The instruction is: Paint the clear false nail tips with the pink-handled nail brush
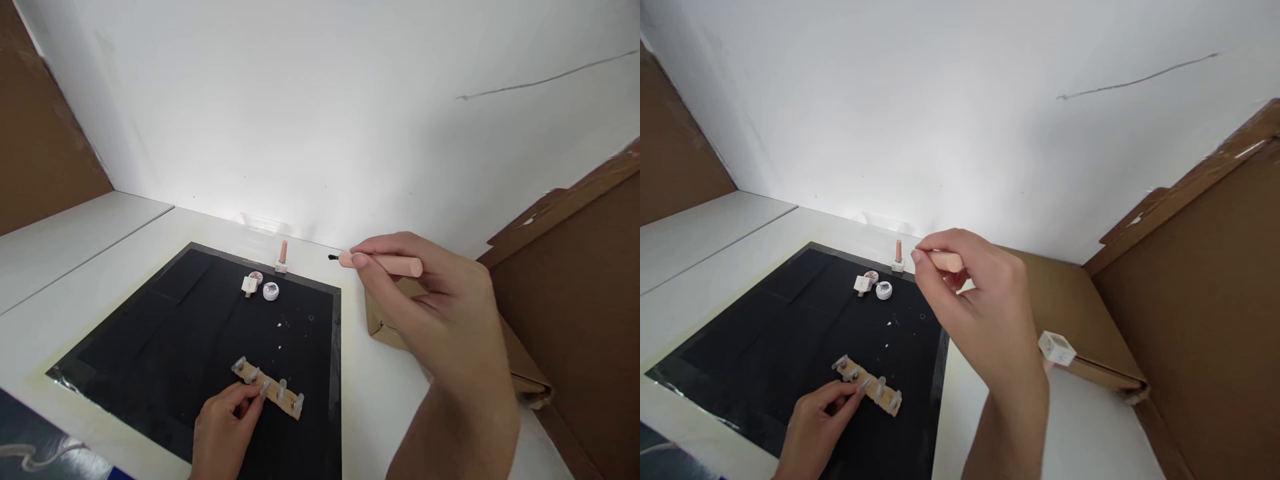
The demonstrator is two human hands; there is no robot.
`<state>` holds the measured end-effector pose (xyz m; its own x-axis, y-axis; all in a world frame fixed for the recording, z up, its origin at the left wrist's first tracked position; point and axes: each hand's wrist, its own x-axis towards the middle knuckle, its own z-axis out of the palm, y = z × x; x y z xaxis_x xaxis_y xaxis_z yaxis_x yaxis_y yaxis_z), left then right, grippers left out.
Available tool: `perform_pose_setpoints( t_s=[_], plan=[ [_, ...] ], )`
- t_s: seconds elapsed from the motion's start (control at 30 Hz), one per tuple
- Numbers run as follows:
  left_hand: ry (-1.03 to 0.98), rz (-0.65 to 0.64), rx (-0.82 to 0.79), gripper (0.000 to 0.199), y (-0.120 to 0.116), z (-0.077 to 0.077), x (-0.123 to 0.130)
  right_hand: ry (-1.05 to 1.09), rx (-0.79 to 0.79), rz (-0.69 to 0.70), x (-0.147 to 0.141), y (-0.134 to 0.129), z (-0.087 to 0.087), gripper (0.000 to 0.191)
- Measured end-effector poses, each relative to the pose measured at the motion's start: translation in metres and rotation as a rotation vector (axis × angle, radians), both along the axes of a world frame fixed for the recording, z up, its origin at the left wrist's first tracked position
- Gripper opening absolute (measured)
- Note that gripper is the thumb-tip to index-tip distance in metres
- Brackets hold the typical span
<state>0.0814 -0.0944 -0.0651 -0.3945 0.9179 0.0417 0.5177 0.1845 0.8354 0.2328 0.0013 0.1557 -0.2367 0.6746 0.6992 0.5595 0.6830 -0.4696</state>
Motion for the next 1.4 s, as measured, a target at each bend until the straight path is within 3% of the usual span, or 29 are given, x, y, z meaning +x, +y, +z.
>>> perform_pose_setpoints(
  t_s=[0.3, 0.8, 1.03, 1.13, 1.3, 1.4],
  plan=[
    [0.025, -0.038, 0.022, 0.026, 0.001, -0.009, -0.001, -0.014, 0.014, -0.006, 0.000, 0.000, 0.000, 0.015],
    [0.163, -0.010, -0.070, 0.022, 0.002, 0.007, 0.004, -0.027, 0.019, -0.020, 0.000, 0.002, -0.002, 0.011],
    [0.199, -0.086, -0.012, 0.023, 0.000, -0.004, -0.003, -0.015, 0.020, -0.024, 0.000, 0.002, -0.003, 0.011],
    [0.197, -0.170, 0.053, 0.029, -0.004, -0.011, -0.008, -0.008, 0.025, -0.021, 0.001, 0.003, -0.003, 0.011],
    [0.319, -0.156, 0.132, 0.051, -0.014, -0.011, 0.000, -0.014, 0.016, -0.025, 0.001, 0.003, -0.002, 0.010],
    [0.391, -0.186, 0.150, 0.054, -0.016, -0.009, 0.007, -0.032, 0.015, -0.026, 0.001, 0.003, -0.001, 0.012]
  ],
)
